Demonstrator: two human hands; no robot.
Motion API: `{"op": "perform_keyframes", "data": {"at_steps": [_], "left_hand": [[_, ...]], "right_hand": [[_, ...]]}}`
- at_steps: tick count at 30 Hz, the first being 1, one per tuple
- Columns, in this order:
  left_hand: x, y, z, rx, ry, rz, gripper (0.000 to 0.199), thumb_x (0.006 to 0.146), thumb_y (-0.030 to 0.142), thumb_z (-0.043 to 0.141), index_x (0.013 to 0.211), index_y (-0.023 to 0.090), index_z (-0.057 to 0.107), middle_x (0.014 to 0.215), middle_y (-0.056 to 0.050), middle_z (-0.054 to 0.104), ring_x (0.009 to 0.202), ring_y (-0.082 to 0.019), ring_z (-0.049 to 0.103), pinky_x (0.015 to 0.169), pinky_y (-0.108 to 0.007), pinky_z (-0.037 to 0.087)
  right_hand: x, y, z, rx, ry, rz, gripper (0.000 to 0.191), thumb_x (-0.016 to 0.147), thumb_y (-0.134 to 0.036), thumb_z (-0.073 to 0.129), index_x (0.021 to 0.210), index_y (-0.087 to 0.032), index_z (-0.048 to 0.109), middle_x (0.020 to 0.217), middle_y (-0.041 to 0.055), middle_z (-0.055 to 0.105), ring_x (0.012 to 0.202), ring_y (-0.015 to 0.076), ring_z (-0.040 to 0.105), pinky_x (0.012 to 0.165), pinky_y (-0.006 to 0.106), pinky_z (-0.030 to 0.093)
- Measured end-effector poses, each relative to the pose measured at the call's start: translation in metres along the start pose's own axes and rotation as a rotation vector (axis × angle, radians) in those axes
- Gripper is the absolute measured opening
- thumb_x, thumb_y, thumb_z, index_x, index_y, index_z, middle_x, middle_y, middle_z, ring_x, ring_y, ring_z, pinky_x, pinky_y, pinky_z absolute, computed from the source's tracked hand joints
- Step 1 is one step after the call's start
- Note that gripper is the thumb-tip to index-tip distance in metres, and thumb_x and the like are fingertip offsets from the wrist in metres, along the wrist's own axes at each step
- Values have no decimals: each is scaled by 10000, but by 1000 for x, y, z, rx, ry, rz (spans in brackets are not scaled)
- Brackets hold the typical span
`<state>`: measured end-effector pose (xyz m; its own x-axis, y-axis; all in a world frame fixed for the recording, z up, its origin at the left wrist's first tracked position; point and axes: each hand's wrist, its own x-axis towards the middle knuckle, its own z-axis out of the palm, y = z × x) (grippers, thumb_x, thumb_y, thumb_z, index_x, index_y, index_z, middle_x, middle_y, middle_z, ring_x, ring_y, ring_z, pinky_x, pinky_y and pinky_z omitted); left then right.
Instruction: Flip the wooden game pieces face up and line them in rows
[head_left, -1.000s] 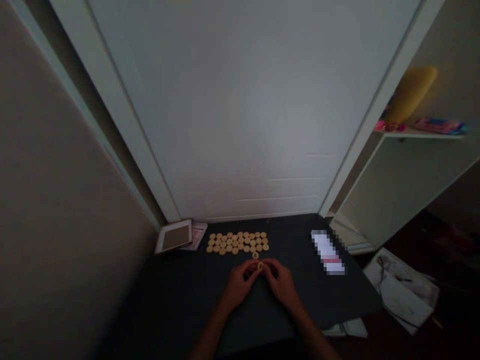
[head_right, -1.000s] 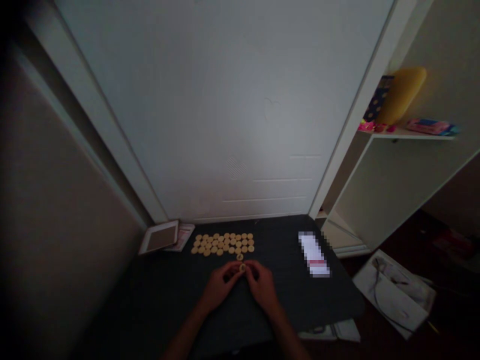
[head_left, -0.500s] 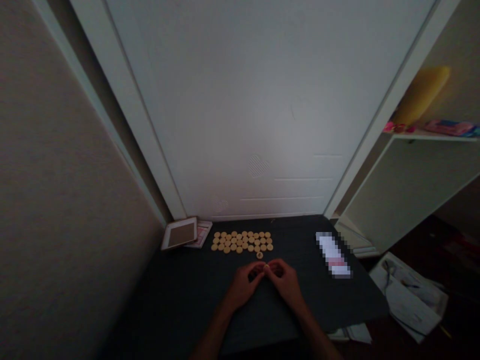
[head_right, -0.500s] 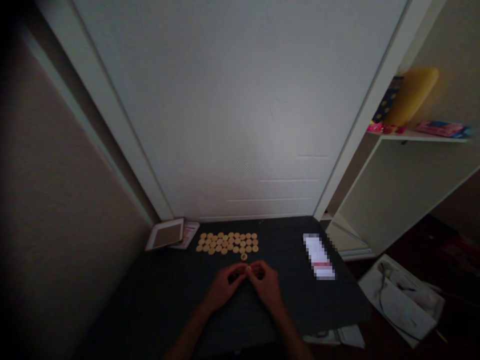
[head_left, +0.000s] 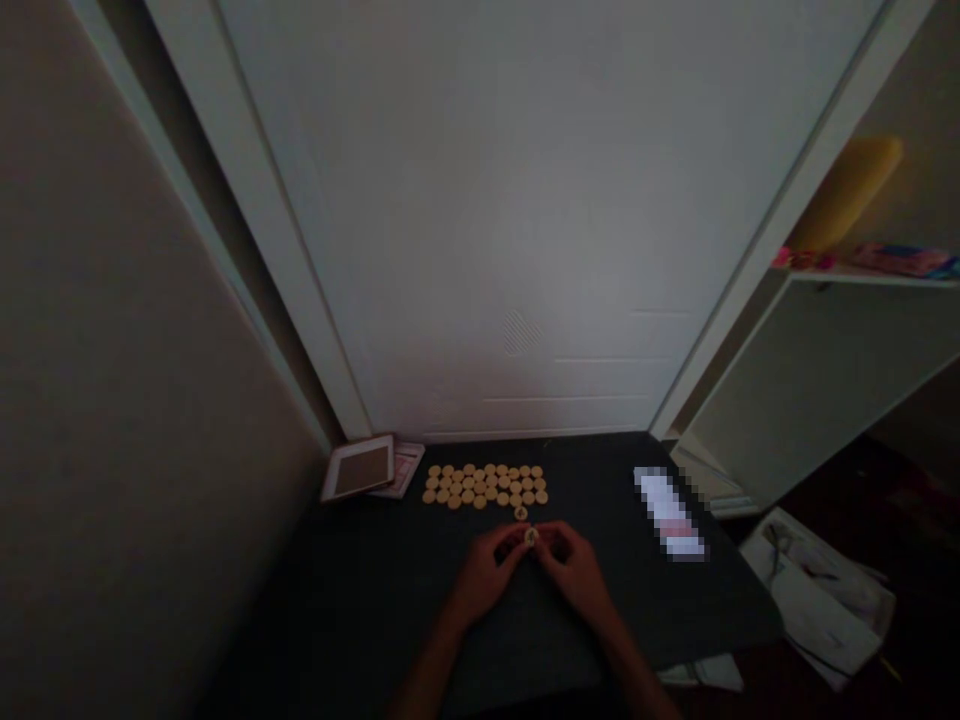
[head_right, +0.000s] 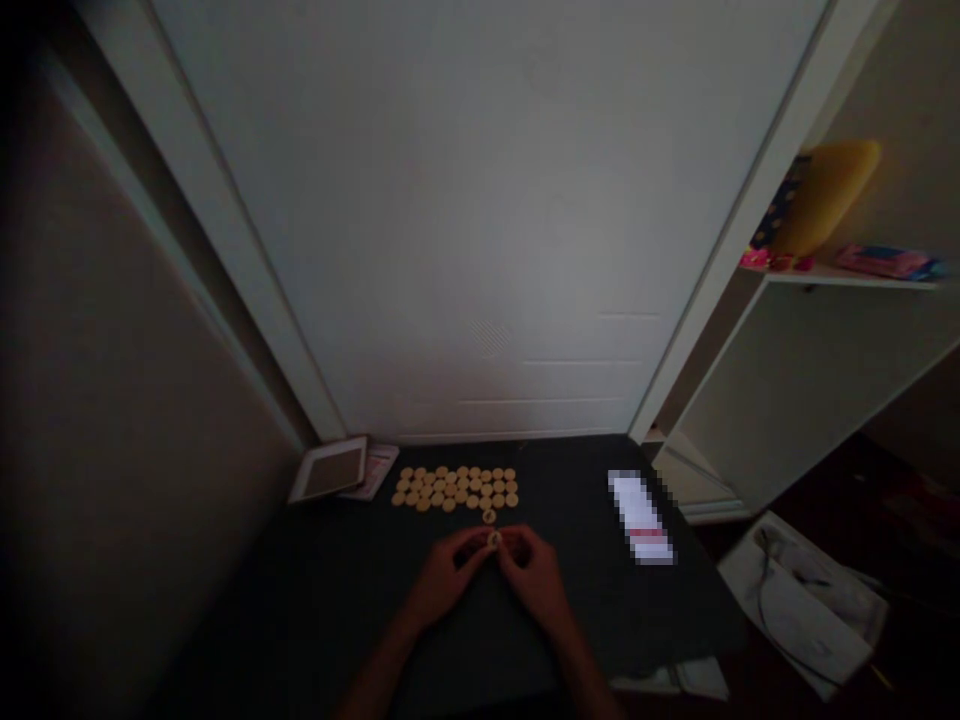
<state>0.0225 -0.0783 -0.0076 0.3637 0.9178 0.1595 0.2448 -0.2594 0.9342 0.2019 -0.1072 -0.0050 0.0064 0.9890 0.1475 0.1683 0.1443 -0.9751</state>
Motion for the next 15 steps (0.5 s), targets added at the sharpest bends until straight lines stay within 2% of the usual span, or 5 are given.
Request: {"op": "perform_keyframes", "data": {"at_steps": [4,11,15], "left_hand": [[0,1,-1,-13,4,13,282,923,333,621,1176,247,711,1137,-42,762,994,-216,706,909,-328,548],[-2,7,-2,39,-36,4,274,911,328,635,1158,251,727,1111,-38,772,966,-211,709,895,-313,545],[-3,8,-1,90,-32,-3,272,909,326,633,1152,260,735,1130,-38,767,996,-220,700,900,-312,538]], "right_hand": [[0,-1,1,-32,18,3,387,870,-548,662,1038,-203,719,941,88,777,854,250,737,769,342,575],[2,11,4,-137,106,54,442,808,-616,687,938,-197,739,829,72,773,767,239,729,702,316,567],[1,10,3,-157,93,24,421,832,-607,667,911,-202,751,821,64,774,765,234,726,716,312,561]]}}
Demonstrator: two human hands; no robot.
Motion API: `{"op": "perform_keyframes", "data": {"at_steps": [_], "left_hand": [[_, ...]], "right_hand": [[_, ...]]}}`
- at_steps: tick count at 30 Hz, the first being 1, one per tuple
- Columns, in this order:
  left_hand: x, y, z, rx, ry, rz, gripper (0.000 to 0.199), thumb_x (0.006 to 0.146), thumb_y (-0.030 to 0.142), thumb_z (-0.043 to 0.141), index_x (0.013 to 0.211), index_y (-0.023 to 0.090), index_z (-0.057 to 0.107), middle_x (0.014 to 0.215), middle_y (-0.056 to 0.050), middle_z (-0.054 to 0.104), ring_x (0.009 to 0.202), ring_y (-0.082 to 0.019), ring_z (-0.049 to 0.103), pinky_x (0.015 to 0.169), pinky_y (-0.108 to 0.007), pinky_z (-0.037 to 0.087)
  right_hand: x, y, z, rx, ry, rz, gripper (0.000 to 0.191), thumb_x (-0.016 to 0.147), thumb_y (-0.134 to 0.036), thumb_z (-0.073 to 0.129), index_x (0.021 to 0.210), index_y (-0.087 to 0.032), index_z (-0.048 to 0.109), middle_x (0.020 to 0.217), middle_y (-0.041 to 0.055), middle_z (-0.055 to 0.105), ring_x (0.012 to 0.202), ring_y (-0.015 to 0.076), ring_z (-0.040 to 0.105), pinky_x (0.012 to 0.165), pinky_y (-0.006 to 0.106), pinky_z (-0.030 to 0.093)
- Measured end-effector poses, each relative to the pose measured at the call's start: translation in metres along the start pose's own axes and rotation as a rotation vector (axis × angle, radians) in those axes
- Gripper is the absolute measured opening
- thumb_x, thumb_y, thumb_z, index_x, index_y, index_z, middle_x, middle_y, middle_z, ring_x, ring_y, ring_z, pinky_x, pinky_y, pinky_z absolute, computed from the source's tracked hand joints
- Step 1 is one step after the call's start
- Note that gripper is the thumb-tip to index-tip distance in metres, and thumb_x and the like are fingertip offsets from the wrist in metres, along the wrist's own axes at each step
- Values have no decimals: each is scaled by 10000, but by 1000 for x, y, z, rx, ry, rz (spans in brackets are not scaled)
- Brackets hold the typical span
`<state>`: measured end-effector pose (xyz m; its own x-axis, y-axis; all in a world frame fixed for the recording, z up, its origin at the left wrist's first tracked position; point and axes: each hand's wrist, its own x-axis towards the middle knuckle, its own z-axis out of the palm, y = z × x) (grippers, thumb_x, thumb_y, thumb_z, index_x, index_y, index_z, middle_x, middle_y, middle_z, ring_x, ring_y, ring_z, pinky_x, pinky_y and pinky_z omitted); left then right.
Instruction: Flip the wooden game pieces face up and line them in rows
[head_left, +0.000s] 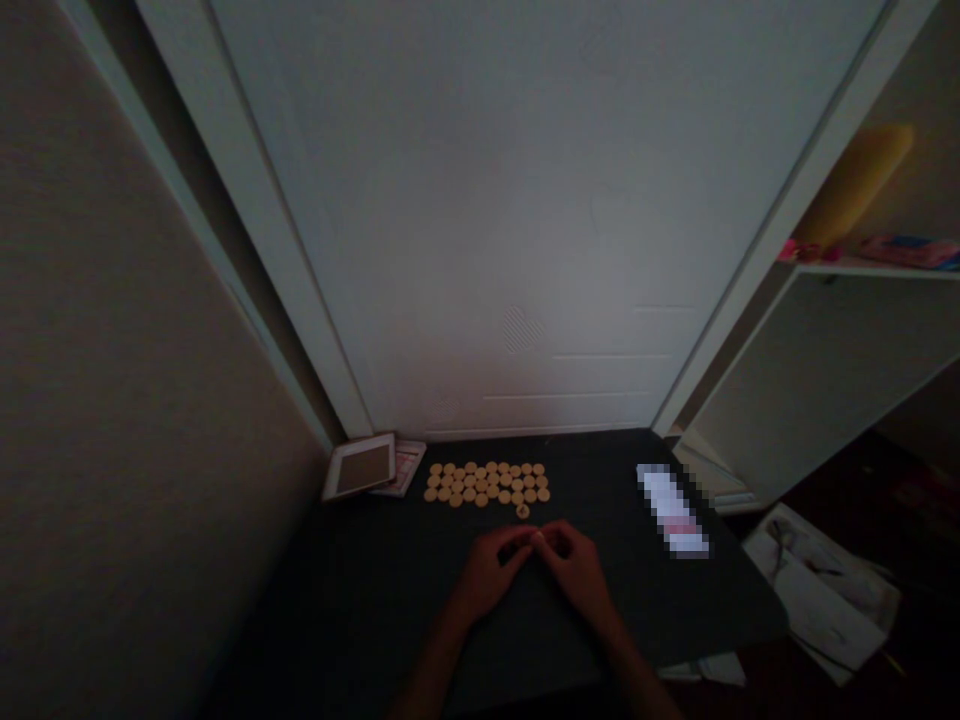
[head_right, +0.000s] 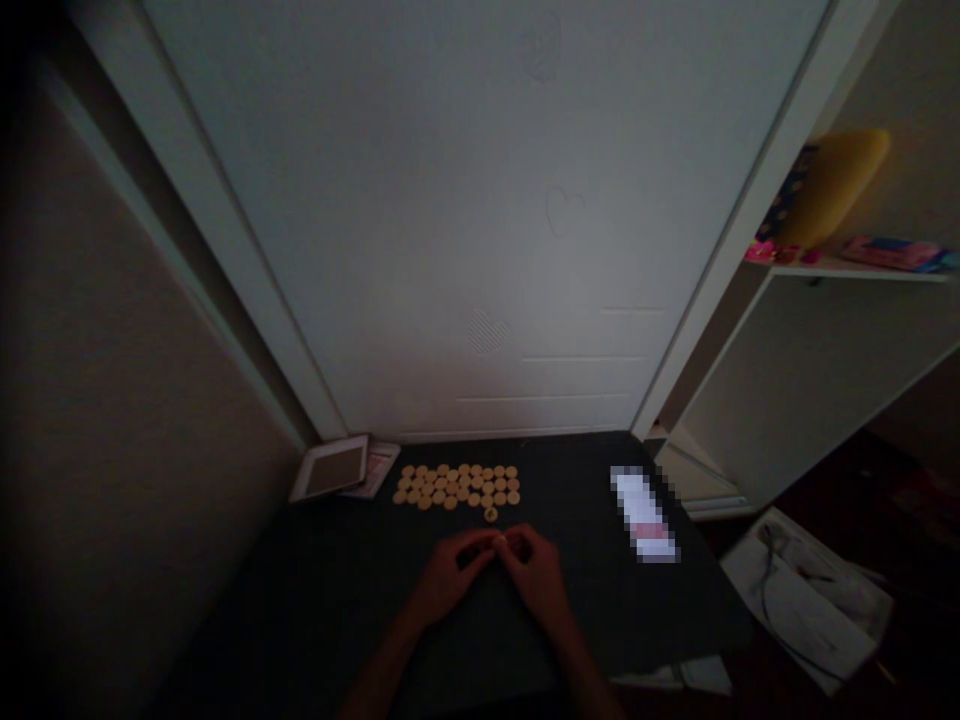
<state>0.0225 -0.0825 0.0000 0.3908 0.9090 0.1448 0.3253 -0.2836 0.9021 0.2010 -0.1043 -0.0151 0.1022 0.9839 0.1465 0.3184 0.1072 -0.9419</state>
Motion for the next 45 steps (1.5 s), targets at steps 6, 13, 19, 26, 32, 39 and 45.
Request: {"op": "perform_keyframes", "data": {"at_steps": [6,13,19,26,32,39,45], "left_hand": [[2,5,0,-32,15,-12,271,931,358,602,1144,257,737,1116,-38,771,975,-216,703,889,-308,543],[2,2,-2,-67,50,-19,278,927,377,620,1159,269,729,1136,-32,767,998,-215,705,899,-313,541],[2,3,-4,-59,46,-27,295,922,370,617,1171,256,726,1135,-41,767,985,-216,706,899,-316,544],[3,6,-6,-72,8,-60,321,911,378,629,1193,250,711,1078,-43,781,925,-213,713,856,-308,556],[3,1,-2,-135,8,-56,319,913,371,625,1196,253,709,1098,-46,781,972,-225,721,893,-328,554],[1,4,-1,-104,-11,-8,257,902,337,636,1130,267,733,1037,-18,790,918,-208,724,846,-298,551],[2,2,0,-54,-21,-45,277,897,364,631,1134,265,734,1026,-22,794,924,-217,723,857,-305,553]], "right_hand": [[-1,-10,-4,44,-52,-31,427,896,-594,594,987,-215,768,918,74,782,838,248,730,770,331,569],[0,-10,-3,112,-77,-15,403,883,-553,636,1089,-223,743,1004,87,777,899,266,737,815,369,581],[0,-9,-2,138,-82,-10,435,856,-552,674,1112,-204,731,1000,100,776,900,269,740,815,376,590],[1,-4,-3,122,-76,0,441,847,-559,681,1102,-205,736,962,95,779,871,270,736,804,382,590],[0,-6,-2,117,-61,-4,415,861,-557,665,1076,-210,740,952,87,779,853,261,734,772,359,589],[-1,-6,-2,55,-20,6,431,837,-597,673,990,-204,757,864,80,780,803,255,732,735,339,580],[1,-6,-2,72,-20,-28,431,864,-607,633,969,-212,769,906,76,783,827,252,731,770,351,577]]}}
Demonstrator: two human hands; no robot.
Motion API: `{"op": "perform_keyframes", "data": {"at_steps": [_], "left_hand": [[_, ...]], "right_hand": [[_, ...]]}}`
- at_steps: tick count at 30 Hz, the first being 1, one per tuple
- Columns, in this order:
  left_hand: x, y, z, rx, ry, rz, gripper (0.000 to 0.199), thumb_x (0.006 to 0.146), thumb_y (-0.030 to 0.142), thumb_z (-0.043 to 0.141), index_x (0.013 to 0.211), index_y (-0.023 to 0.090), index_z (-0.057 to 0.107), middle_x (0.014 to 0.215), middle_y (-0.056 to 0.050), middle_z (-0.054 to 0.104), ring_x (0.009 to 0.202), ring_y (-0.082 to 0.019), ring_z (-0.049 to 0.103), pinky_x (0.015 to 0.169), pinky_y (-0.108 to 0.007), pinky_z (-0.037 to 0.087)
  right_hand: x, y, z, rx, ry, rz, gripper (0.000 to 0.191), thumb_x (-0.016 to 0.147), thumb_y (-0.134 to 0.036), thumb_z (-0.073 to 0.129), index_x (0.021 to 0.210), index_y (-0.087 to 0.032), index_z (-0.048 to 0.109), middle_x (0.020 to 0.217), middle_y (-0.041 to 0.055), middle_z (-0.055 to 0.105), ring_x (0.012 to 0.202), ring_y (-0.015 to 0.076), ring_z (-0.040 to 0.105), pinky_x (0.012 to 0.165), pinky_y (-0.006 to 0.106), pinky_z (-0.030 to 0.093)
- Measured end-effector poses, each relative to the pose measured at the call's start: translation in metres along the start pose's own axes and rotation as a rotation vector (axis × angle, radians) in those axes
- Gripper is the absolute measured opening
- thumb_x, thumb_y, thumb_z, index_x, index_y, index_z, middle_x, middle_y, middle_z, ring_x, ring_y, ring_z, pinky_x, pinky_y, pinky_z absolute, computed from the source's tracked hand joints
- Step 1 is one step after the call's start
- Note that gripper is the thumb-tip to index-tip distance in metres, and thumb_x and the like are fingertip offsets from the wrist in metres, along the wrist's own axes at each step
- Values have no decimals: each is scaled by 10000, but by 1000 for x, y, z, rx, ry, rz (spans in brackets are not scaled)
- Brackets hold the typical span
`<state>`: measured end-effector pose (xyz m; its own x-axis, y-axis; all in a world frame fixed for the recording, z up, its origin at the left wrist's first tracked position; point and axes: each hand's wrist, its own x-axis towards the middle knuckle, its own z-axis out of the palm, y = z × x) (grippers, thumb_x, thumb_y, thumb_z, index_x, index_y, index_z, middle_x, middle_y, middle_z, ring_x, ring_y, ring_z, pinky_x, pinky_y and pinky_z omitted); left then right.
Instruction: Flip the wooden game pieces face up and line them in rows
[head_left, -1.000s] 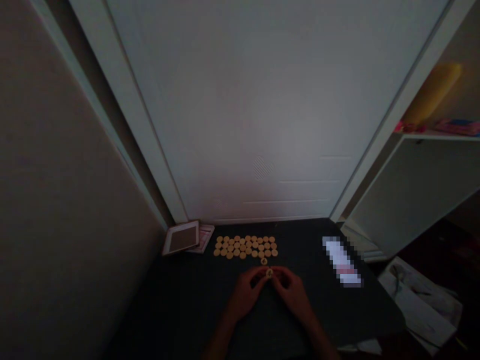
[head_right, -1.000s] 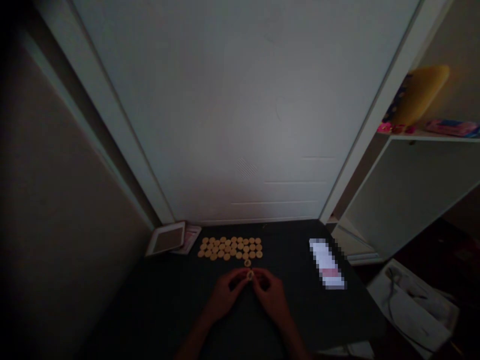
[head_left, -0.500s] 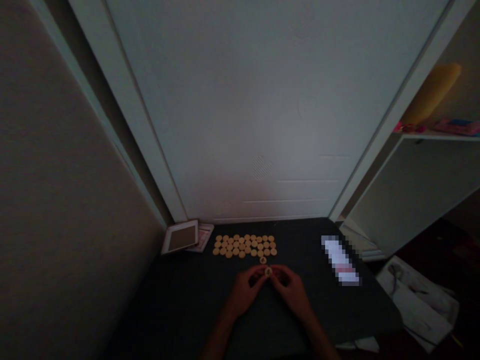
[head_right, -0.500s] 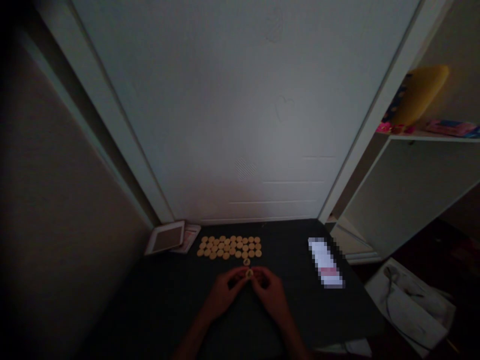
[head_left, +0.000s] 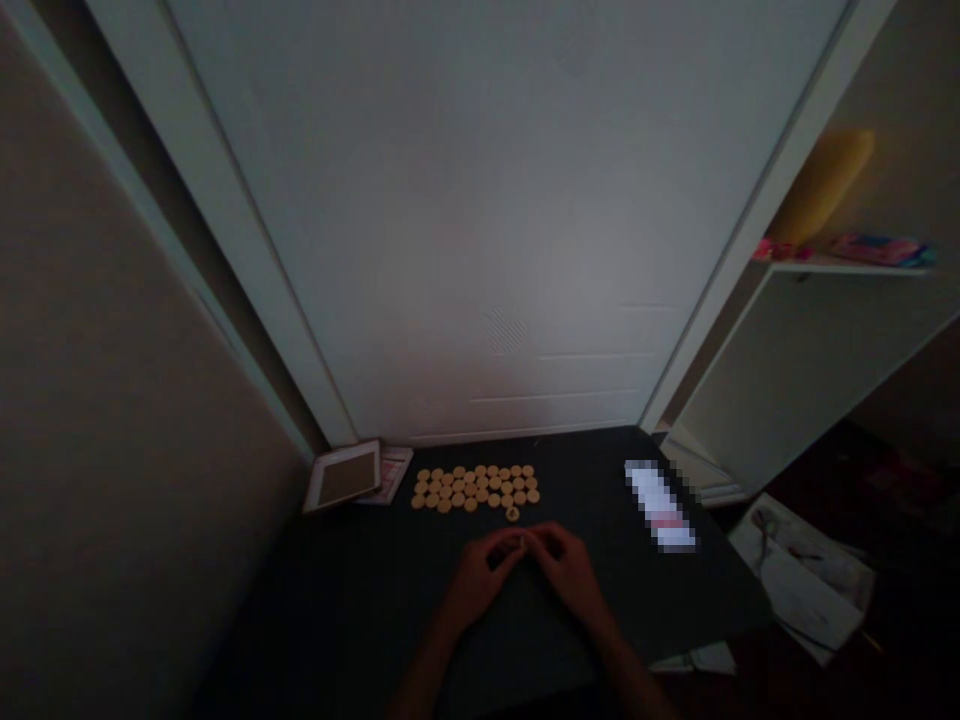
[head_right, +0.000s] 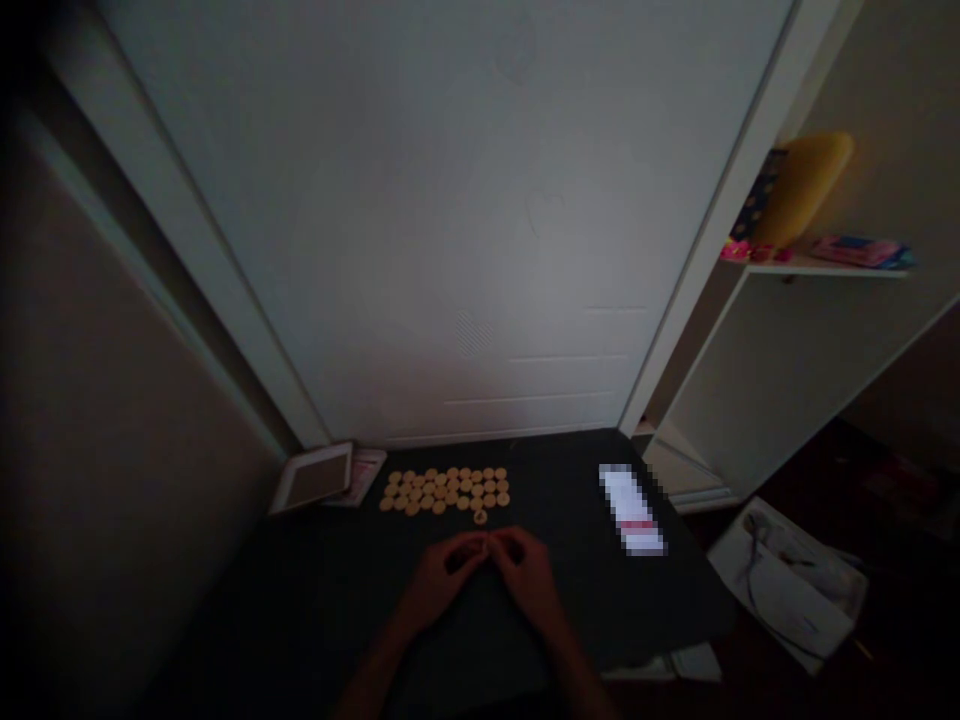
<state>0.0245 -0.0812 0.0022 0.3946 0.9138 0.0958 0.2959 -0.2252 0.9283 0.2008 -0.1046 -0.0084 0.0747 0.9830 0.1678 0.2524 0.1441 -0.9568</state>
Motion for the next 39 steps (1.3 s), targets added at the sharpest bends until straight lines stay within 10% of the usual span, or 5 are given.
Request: {"op": "perform_keyframes", "data": {"at_steps": [39], "left_hand": [[0,3,-1,7,14,29,277,906,344,622,1144,242,720,1046,-35,784,907,-206,716,829,-283,548]], "right_hand": [[-2,0,1,26,2,6,334,859,-513,688,978,-202,710,849,64,758,765,219,706,695,303,552]]}}
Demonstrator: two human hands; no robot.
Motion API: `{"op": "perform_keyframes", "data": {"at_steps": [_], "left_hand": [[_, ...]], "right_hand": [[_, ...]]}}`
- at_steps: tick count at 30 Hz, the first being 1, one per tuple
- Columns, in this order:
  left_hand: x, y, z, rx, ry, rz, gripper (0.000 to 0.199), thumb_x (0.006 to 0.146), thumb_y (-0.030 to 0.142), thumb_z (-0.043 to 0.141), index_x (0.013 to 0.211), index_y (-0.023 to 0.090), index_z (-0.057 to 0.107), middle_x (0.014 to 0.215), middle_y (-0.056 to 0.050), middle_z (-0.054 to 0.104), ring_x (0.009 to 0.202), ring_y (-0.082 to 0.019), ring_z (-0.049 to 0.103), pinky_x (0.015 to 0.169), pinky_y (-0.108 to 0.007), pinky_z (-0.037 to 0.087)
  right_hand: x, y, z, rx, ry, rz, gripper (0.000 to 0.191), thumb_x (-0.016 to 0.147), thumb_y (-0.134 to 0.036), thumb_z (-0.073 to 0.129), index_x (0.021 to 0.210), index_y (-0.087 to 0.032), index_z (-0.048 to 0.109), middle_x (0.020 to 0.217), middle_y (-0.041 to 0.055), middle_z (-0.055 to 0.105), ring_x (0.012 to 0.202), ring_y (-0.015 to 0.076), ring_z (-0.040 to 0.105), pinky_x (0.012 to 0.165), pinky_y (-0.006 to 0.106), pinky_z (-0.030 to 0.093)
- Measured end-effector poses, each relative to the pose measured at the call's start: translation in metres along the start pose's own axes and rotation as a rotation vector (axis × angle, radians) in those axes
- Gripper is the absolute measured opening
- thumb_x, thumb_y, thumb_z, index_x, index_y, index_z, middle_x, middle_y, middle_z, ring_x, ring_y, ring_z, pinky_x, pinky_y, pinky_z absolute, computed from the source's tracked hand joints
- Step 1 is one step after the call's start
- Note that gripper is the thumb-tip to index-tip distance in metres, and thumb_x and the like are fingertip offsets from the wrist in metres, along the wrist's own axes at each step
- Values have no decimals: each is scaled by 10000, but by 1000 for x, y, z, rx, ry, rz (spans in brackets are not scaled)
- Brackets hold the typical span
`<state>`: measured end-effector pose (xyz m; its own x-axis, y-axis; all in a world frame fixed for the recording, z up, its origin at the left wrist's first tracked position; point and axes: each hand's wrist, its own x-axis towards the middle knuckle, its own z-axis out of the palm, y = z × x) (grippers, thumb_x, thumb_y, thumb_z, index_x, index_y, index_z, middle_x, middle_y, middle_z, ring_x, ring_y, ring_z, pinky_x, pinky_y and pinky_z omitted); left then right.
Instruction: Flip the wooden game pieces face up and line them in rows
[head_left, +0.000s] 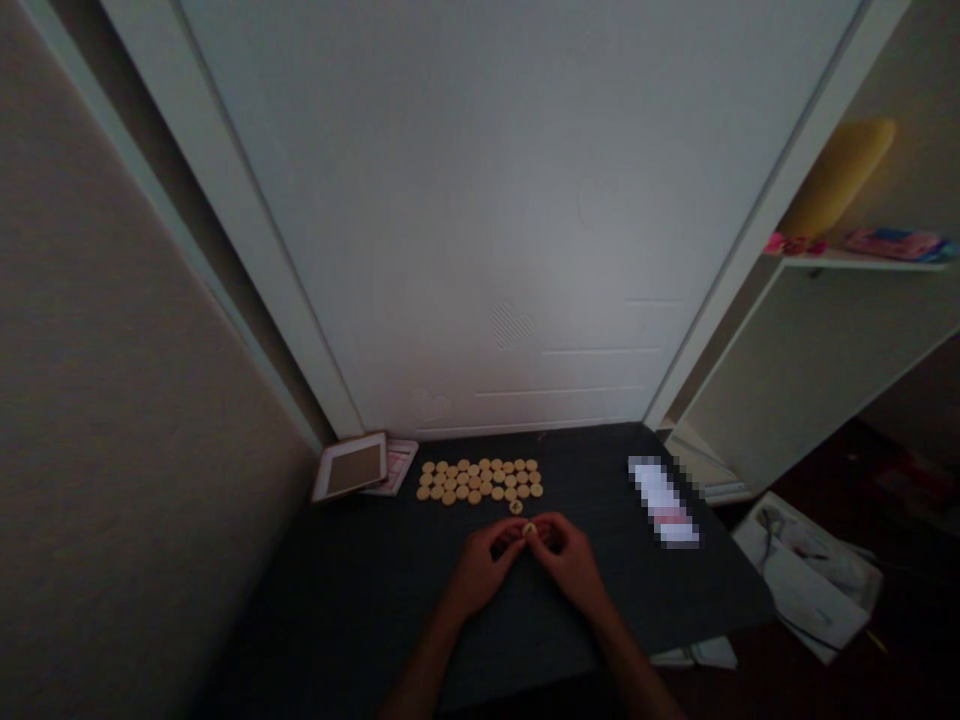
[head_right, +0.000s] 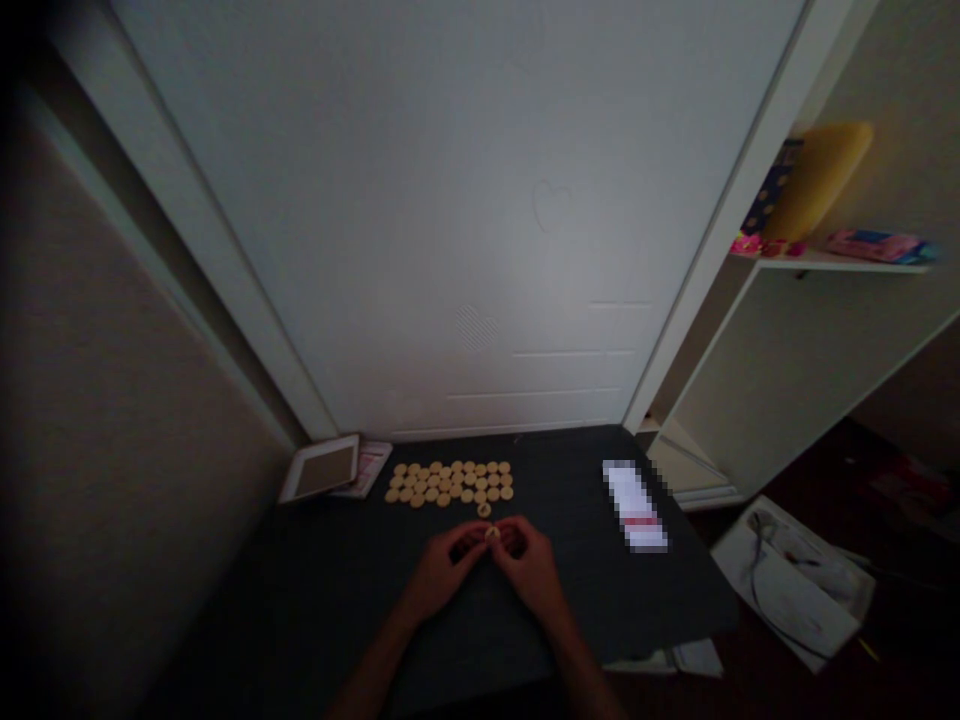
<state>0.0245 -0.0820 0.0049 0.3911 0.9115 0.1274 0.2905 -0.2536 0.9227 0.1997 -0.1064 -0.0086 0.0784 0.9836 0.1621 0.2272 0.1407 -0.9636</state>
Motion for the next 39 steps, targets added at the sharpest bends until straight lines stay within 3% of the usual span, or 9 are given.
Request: {"op": "perform_keyframes", "data": {"at_steps": [10,20,25,32,39], "left_hand": [[0,-2,-1,20,-8,8,273,906,369,636,1138,260,729,1015,-25,787,893,-205,716,833,-291,546],[0,2,1,-42,5,0,299,925,394,600,1161,247,712,1023,-43,783,910,-215,719,839,-305,551],[0,4,-2,-54,-14,0,281,927,386,604,1149,251,709,1015,-37,788,912,-213,724,844,-306,551],[-2,1,1,6,-5,9,283,910,341,618,1163,252,707,1034,-36,789,916,-209,724,864,-303,552],[-2,1,2,45,-4,-2,283,910,382,619,1145,260,720,1028,-35,788,924,-215,720,873,-314,546]], "right_hand": [[0,6,-1,-23,19,-1,317,892,-516,643,931,-206,697,832,38,740,779,212,699,709,290,531],[-2,2,-2,57,-53,-40,271,922,-442,617,1074,-227,678,969,52,749,895,227,709,798,324,548],[-1,-1,-2,42,-60,-35,262,903,-431,644,1064,-227,679,955,57,749,866,224,708,770,320,551],[0,3,-2,-34,-19,-23,299,859,-494,676,953,-210,677,828,39,730,726,195,672,661,283,529],[1,3,-4,-10,-3,-6,362,870,-568,643,922,-214,695,853,51,745,811,231,697,740,320,541]]}}
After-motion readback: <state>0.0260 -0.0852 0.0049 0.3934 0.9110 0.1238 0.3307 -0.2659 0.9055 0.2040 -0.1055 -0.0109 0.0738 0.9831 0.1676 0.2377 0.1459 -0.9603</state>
